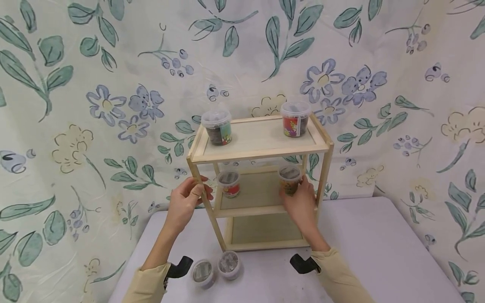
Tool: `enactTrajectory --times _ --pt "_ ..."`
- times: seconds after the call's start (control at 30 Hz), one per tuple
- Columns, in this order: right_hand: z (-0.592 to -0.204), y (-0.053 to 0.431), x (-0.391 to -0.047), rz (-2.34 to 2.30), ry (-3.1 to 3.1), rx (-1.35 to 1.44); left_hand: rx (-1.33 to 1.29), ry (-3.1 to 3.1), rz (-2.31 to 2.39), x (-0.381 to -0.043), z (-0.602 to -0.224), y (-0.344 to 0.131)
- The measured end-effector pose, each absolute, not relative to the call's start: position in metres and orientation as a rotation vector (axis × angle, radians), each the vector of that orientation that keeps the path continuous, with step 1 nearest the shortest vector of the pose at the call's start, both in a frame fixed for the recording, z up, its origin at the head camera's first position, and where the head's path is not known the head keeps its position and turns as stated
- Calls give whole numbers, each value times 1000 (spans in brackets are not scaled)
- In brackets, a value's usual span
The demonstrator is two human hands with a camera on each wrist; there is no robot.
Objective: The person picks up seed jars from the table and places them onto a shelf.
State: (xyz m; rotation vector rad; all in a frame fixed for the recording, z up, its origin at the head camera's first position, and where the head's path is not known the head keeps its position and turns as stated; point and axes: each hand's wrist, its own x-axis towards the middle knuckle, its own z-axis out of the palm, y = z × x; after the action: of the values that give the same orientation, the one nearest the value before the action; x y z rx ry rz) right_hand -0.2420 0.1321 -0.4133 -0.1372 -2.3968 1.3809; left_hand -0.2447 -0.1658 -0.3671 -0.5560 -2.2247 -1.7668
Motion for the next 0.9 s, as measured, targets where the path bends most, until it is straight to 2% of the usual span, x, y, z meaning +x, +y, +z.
enactTrajectory --times 0.4,0.9 --pt "-429 124 -208 1444 -2314 -159 -562 -2205 -1808 -246 -368 -167" --pt "-483 96 -150 1488 -2279 90 -549 -2217 -1797 -247 -368 -165"
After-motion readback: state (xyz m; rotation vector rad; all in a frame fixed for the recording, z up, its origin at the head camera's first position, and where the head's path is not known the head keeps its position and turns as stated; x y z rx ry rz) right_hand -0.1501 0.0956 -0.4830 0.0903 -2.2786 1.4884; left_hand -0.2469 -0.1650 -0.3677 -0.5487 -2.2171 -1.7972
